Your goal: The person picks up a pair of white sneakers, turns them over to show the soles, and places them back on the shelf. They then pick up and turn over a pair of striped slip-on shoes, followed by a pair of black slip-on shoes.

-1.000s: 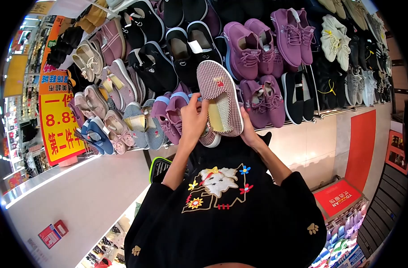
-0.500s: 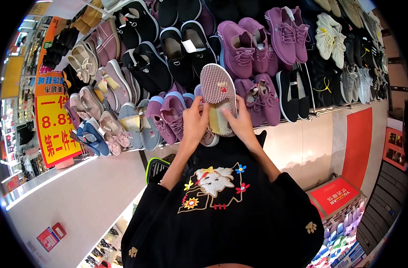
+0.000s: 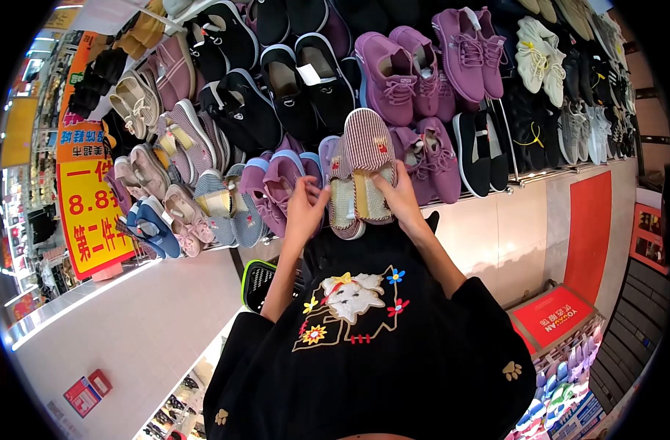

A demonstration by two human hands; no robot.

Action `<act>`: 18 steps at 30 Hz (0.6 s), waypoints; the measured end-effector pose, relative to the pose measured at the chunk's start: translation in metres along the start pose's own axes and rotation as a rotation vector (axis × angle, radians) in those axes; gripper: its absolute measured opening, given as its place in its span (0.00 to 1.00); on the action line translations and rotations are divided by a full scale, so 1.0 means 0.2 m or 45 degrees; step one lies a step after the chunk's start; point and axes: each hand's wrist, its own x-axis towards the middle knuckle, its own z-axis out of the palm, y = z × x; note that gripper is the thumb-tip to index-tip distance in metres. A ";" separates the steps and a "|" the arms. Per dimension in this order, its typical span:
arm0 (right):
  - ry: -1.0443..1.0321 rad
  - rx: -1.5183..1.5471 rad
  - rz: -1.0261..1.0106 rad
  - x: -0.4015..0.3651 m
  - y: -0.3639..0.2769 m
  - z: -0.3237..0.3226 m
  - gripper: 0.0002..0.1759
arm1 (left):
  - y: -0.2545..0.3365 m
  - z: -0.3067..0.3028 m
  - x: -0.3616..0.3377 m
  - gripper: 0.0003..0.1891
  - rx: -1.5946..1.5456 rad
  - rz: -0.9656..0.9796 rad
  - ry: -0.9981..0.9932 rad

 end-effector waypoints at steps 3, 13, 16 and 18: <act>-0.010 -0.003 -0.017 0.01 0.03 0.00 0.22 | -0.09 0.03 -0.01 0.26 -0.027 -0.282 -0.376; 0.177 -0.085 -0.103 -0.02 0.05 -0.06 0.23 | 0.03 0.07 -0.08 0.13 -0.049 0.001 -0.135; 0.216 -0.153 -0.082 0.03 0.12 -0.10 0.24 | 0.07 0.06 -0.09 0.11 0.040 -0.010 0.070; 0.201 -0.178 -0.086 0.05 0.15 -0.11 0.25 | 0.05 0.04 -0.06 0.10 0.098 0.065 0.053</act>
